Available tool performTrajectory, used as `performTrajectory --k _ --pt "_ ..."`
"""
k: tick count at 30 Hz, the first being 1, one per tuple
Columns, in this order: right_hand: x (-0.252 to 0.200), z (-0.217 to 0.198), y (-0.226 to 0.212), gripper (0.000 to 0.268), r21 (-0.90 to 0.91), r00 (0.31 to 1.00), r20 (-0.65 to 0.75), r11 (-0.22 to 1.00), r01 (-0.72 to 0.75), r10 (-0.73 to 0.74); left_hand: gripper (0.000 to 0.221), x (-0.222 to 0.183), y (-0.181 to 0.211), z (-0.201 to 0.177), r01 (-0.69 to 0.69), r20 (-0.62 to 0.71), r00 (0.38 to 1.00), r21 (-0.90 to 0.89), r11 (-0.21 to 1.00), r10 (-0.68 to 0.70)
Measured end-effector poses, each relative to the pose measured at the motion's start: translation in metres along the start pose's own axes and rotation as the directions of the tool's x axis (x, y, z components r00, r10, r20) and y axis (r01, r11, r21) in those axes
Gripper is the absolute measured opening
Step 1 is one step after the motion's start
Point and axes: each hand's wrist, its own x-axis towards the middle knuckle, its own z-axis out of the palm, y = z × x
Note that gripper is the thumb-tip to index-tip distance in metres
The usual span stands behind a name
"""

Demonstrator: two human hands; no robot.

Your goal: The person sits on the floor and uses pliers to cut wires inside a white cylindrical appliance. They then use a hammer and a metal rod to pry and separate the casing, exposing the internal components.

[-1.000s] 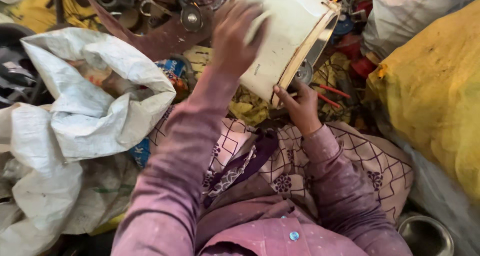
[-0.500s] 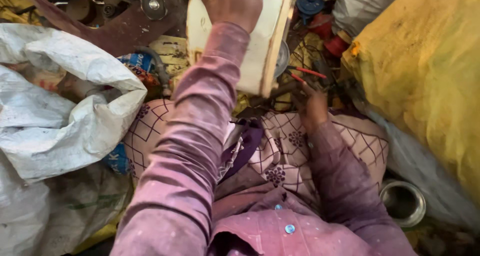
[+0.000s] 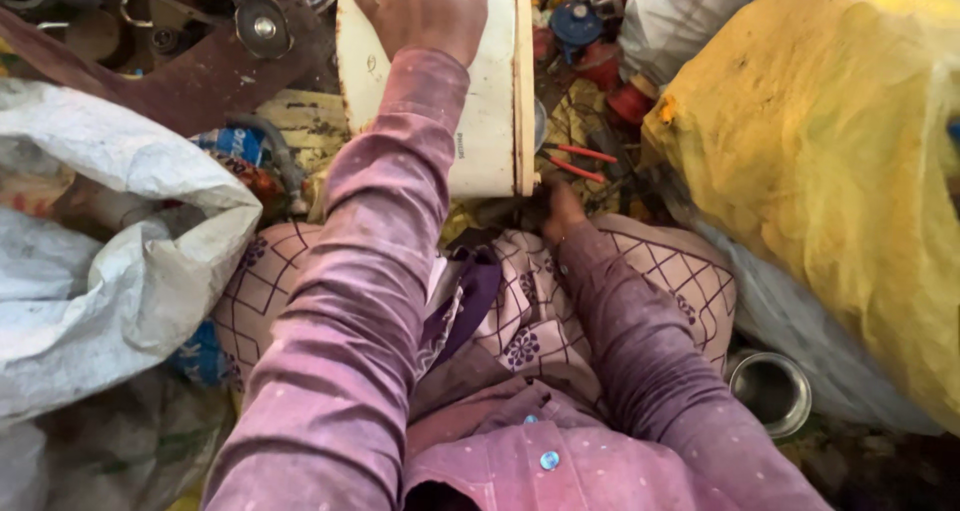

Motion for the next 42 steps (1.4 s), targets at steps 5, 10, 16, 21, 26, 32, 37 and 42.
performTrajectory --k 5,10,16,21,26,32,37,42 --pt "-0.062 0.020 -0.039 0.013 0.180 0.968 -0.237 0.975 0.127 -0.083 0.043 0.014 -0.006 0.010 -0.023 -0.159 0.987 -0.020 1.000 0.019" --pt "-0.161 0.040 -0.052 0.024 -0.095 0.974 -0.160 0.985 0.147 -0.161 0.036 0.013 -0.009 0.011 -0.014 -0.137 0.991 -0.013 1.000 0.012" --pt "-0.276 0.082 -0.037 0.042 -0.650 0.851 -0.135 0.694 0.311 -0.508 0.039 0.011 -0.013 0.020 -0.066 -0.085 0.995 -0.060 0.996 0.061" --pt "-0.355 0.129 -0.059 0.039 -0.688 0.656 0.003 0.474 0.550 -0.755 0.048 0.029 -0.030 0.027 -0.374 -0.066 0.927 -0.173 0.911 0.369" --pt "-0.386 0.160 -0.132 0.039 -0.664 0.378 0.128 0.204 0.719 -0.917 0.048 0.012 -0.038 0.030 -0.269 -0.121 0.958 -0.068 0.961 0.260" --pt "-0.303 0.195 -0.215 0.038 -0.922 0.554 0.205 0.030 0.386 -0.807 0.048 0.002 -0.035 0.021 -0.170 -0.225 0.964 -0.108 0.980 0.142" --pt "-0.245 0.219 -0.159 0.041 -0.959 0.838 0.208 -0.274 0.073 -0.505 0.052 -0.001 -0.036 0.021 -0.193 -0.300 0.940 -0.077 0.978 0.162" --pt "-0.285 0.237 -0.140 0.036 -0.964 0.762 0.254 -0.098 0.245 -0.595 0.065 -0.006 -0.027 0.023 -0.197 -0.224 0.959 -0.088 0.976 0.174"
